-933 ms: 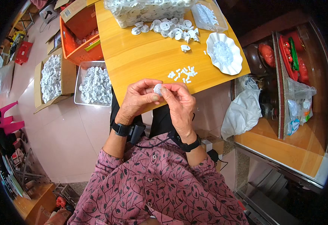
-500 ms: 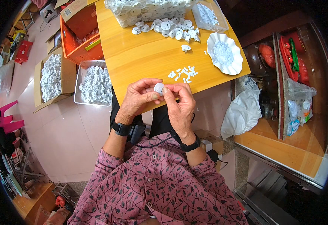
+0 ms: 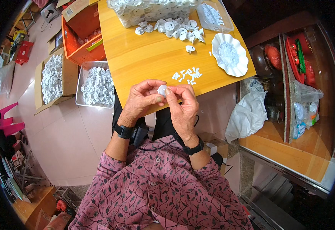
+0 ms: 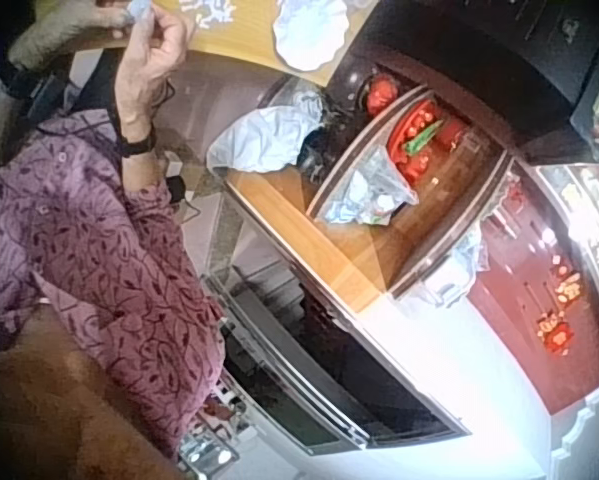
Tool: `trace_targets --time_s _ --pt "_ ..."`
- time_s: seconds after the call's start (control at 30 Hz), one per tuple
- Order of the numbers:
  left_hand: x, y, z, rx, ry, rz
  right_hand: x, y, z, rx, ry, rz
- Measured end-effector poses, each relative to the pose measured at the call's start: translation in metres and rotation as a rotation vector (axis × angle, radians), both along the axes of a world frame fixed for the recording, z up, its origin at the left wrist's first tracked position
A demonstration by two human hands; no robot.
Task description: The person assembles components by hand, picking up a white plastic base and inserting a small white pin into it. They repeat this process for several units, occasionally reaching into a plastic container for more bases.
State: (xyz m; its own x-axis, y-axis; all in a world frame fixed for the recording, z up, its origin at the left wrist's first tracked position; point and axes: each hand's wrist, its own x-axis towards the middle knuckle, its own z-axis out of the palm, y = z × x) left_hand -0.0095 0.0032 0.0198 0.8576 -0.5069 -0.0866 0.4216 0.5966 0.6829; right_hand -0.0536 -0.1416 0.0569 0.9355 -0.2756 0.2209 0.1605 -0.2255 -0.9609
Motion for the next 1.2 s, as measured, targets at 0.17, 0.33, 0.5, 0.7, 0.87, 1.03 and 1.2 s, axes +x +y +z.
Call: trace_targets --time_s 0.17,0.33,0.5,0.7,0.87,1.03,1.2 --pt "0.0 0.0 0.001 0.014 -0.003 0.002 0.0 0.0 0.0 -0.045 -0.005 -0.006" --pt "0.0 0.0 0.0 -0.003 -0.002 0.005 -0.001 0.002 0.007 -0.211 -0.057 -0.028" --pt "-0.001 -0.001 0.0 0.041 -0.055 0.026 -0.002 0.003 0.008 -0.229 -0.106 -0.015" --pt "0.0 0.0 -0.003 0.041 -0.092 0.022 0.001 -0.003 0.012 -0.246 -0.028 0.034" --pt "0.0 0.0 0.0 0.007 -0.05 -0.003 0.001 -0.005 0.007 0.068 0.056 0.051" --pt "0.0 -0.001 0.0 0.007 -0.004 0.001 0.001 -0.01 0.004 -0.056 0.035 0.067" --pt "0.0 0.0 -0.002 0.012 -0.018 0.001 0.003 -0.007 0.012 -0.214 -0.002 0.065"
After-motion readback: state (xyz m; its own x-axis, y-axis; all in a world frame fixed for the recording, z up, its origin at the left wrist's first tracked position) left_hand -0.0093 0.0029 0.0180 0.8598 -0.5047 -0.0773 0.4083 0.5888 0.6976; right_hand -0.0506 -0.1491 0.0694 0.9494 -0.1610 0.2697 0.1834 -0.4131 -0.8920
